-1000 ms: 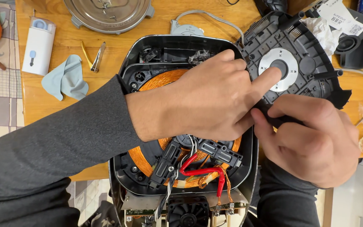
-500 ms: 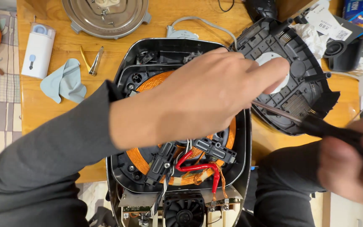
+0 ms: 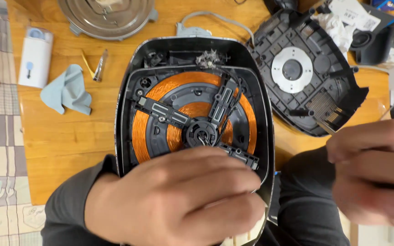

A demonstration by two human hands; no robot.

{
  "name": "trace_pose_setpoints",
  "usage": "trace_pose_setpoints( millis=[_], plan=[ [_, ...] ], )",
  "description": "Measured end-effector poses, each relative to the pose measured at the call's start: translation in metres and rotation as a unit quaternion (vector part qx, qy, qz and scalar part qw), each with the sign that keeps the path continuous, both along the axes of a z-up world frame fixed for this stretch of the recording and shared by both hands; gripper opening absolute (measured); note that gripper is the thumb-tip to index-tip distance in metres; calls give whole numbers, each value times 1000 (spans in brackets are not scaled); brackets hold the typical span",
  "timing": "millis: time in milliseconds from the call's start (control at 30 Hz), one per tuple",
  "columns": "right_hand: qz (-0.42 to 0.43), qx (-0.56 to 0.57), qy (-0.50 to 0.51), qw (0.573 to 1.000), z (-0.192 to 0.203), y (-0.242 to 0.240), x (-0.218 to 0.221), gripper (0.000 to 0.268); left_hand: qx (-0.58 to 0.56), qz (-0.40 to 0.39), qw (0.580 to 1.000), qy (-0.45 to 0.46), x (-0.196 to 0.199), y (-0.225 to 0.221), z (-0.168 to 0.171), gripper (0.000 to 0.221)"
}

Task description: Disassembling an induction cooker by removing screws and internal components with a screwdriver

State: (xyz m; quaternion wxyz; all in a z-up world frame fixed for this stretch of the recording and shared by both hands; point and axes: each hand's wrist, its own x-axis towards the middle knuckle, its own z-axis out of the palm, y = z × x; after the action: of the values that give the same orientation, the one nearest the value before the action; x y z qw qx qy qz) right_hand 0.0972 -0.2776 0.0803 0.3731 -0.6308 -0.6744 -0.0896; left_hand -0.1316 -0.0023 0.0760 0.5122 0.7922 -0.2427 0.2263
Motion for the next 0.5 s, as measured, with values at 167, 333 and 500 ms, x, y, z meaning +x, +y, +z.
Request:
trace_pose_setpoints(
  millis=[167,333,500],
  plan=[
    [35,-129,13,991,18,80,-55,38,-29,-14,999,11,4,8,-2,24],
    [50,-167,26,984,25,81,-52,25,-32,4,999,16,5,11,-2,20],
    [58,-241,28,968,37,72,-37,24,7,8,1000,18,10,11,-13,8]
  ],
)
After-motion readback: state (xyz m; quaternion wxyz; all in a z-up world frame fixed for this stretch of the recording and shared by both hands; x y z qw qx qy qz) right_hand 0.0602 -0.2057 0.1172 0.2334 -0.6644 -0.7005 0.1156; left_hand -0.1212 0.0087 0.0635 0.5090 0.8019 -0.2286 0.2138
